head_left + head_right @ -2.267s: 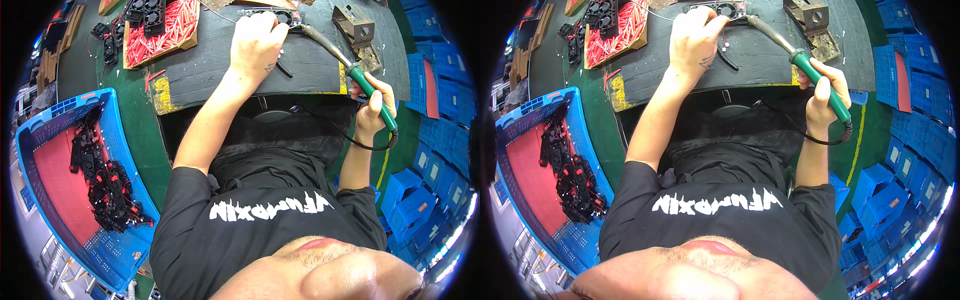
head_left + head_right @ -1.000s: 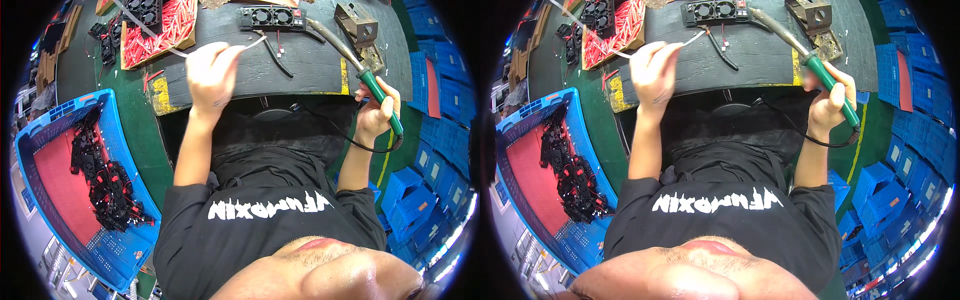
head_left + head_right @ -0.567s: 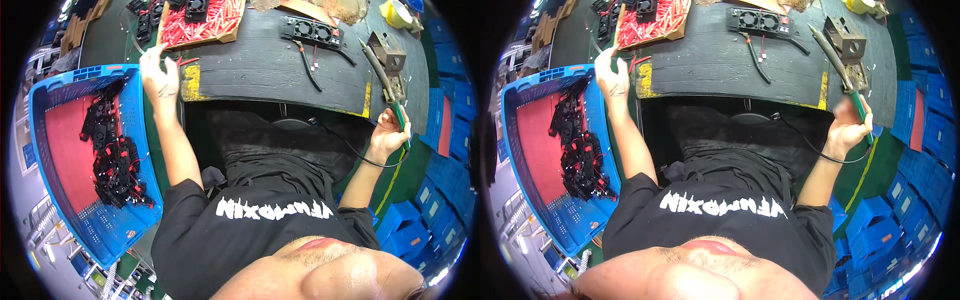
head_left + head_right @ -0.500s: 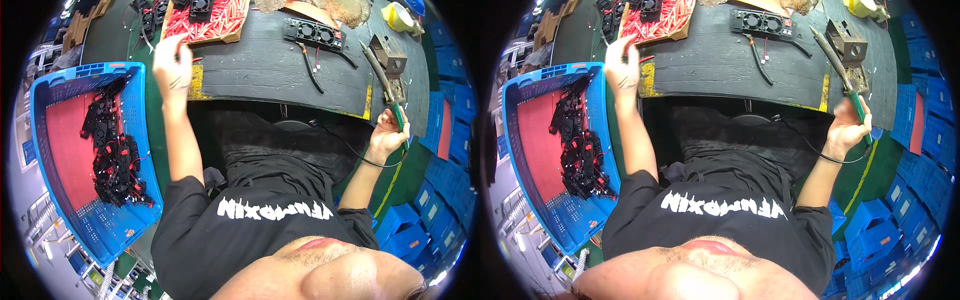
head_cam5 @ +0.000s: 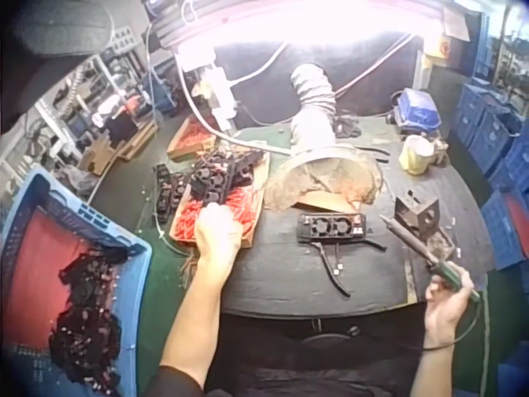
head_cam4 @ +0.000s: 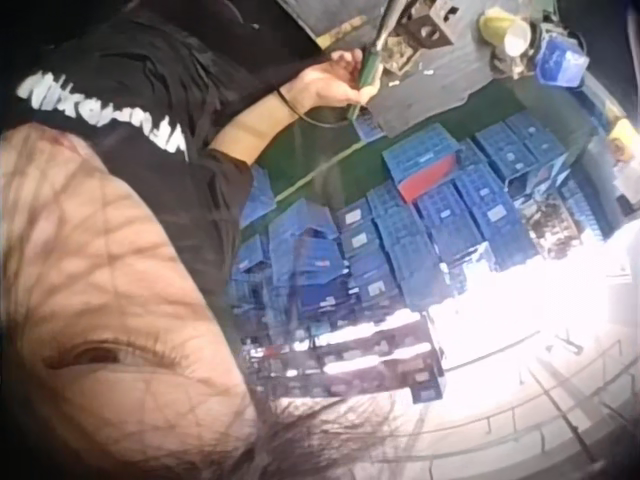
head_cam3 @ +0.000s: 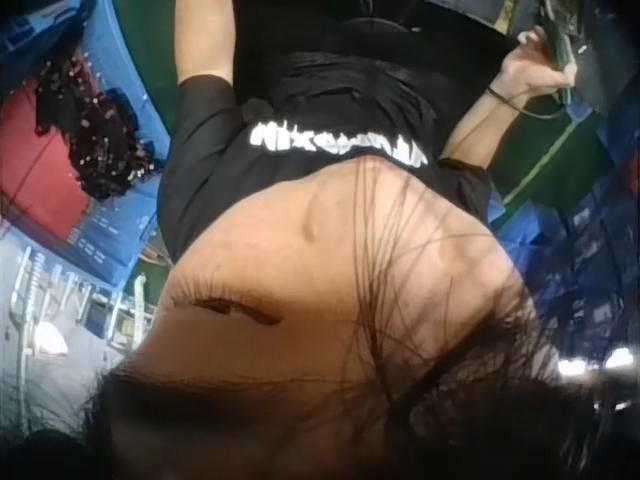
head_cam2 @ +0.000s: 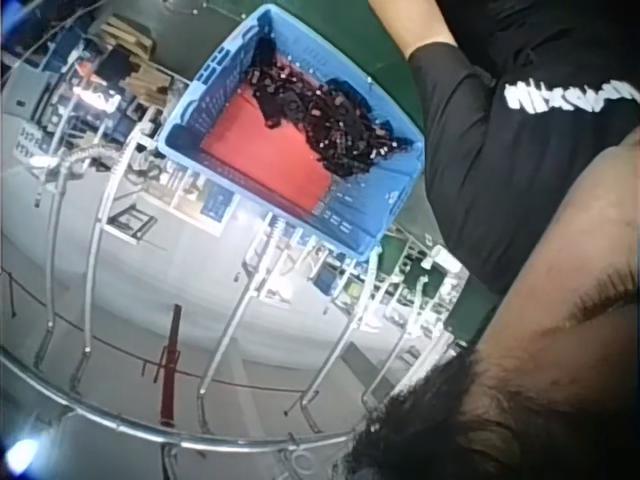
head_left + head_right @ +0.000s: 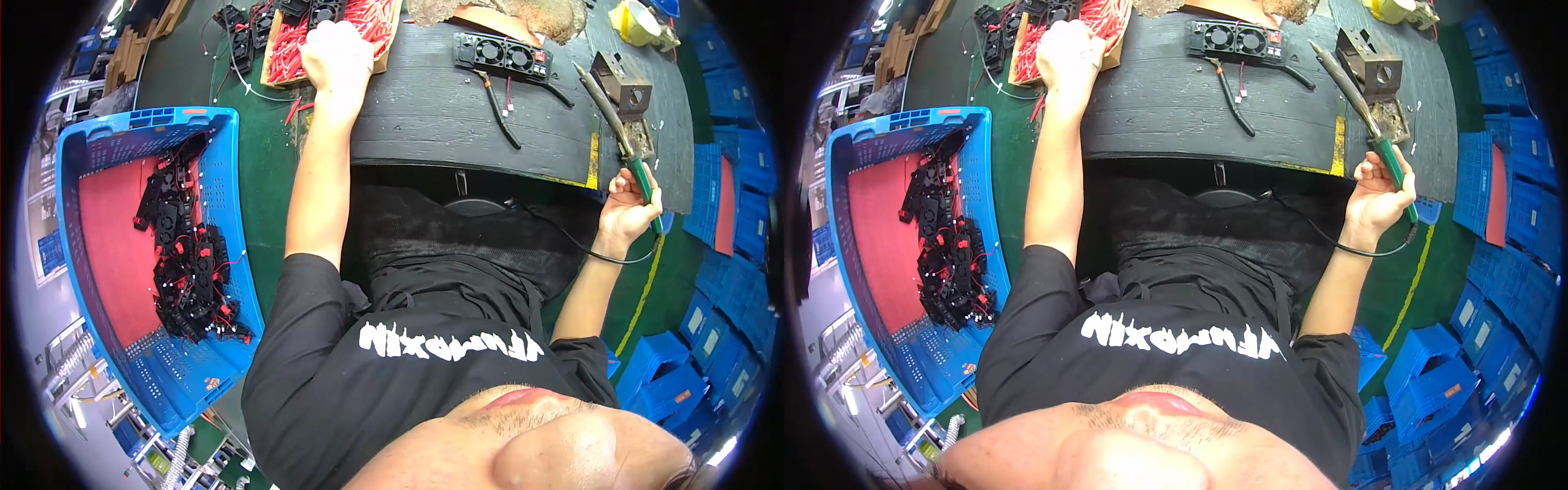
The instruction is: Soldering wires onto small DC cooling fans at a factory workstation.
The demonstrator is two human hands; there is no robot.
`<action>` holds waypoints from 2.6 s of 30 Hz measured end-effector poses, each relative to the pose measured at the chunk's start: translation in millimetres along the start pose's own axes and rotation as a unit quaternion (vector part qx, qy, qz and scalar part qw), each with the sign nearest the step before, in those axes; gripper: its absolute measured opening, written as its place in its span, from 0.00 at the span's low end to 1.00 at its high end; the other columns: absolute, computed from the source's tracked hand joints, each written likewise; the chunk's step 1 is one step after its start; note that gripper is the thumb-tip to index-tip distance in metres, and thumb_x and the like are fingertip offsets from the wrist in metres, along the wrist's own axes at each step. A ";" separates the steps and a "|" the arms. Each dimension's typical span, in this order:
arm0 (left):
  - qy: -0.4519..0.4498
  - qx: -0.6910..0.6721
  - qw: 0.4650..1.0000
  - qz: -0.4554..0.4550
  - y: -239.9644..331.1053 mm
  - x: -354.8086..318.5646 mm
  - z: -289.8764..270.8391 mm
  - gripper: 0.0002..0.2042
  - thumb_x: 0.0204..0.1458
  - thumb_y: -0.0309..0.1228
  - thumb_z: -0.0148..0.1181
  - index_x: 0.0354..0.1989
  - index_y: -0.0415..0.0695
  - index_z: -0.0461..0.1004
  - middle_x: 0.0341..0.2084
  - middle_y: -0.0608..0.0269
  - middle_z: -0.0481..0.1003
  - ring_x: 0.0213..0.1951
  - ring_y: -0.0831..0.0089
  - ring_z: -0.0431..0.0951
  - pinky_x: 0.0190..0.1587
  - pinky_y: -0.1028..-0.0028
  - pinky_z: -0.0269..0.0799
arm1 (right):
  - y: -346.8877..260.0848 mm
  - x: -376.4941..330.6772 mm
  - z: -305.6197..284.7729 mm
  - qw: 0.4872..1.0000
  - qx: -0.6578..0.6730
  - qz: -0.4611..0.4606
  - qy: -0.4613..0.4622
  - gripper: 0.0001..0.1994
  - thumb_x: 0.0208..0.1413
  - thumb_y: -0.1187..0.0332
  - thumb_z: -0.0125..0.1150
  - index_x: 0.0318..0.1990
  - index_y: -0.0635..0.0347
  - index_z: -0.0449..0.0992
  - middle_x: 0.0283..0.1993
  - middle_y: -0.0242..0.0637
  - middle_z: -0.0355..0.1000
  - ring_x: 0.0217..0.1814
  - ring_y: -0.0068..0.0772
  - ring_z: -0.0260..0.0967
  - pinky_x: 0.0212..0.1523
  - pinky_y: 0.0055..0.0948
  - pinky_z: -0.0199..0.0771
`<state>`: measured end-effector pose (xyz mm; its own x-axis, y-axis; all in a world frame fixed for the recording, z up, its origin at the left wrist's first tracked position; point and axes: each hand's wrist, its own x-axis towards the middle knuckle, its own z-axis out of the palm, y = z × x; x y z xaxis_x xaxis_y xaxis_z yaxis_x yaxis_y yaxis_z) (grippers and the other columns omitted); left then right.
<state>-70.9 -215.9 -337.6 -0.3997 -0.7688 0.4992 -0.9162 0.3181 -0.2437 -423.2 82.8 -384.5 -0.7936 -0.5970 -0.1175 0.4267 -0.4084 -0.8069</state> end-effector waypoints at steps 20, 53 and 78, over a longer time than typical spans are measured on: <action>-0.282 -0.914 0.181 -0.230 91.4 -43.8 -106.1 0.11 0.60 0.25 0.56 0.49 0.35 0.70 0.37 0.56 0.73 0.37 0.69 0.74 0.43 0.70 0.75 | -0.3 -4.4 6.6 1.000 -0.006 0.014 -0.022 0.24 0.63 0.55 0.39 0.47 0.66 0.76 0.32 0.49 0.78 0.27 0.35 0.72 0.28 0.30 0.71; -0.108 -0.776 0.619 -0.049 141.8 -11.8 -63.7 0.07 0.59 0.27 0.60 0.37 0.35 0.80 0.23 0.65 0.77 0.25 0.82 0.73 0.29 0.80 0.68 | -19.4 -40.8 47.6 0.958 -0.223 -0.142 -0.113 0.21 0.63 0.59 0.43 0.46 0.74 0.72 0.36 0.56 0.77 0.29 0.37 0.76 0.30 0.30 0.78; 0.160 -0.717 0.677 0.035 169.6 -7.8 -55.9 0.07 0.49 0.21 0.66 0.37 0.36 0.81 0.31 0.57 0.81 0.33 0.72 0.81 0.39 0.75 0.75 | -18.4 -41.0 55.7 0.947 -0.241 -0.149 -0.150 0.18 0.63 0.64 0.43 0.46 0.73 0.72 0.36 0.54 0.76 0.31 0.36 0.77 0.34 0.29 0.78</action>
<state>-224.8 -124.9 -336.3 -0.2184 -0.6374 0.7389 0.1122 0.7358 0.6679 -374.4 76.3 -332.6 -0.6581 -0.7036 0.2681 -0.1015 -0.2700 -0.9575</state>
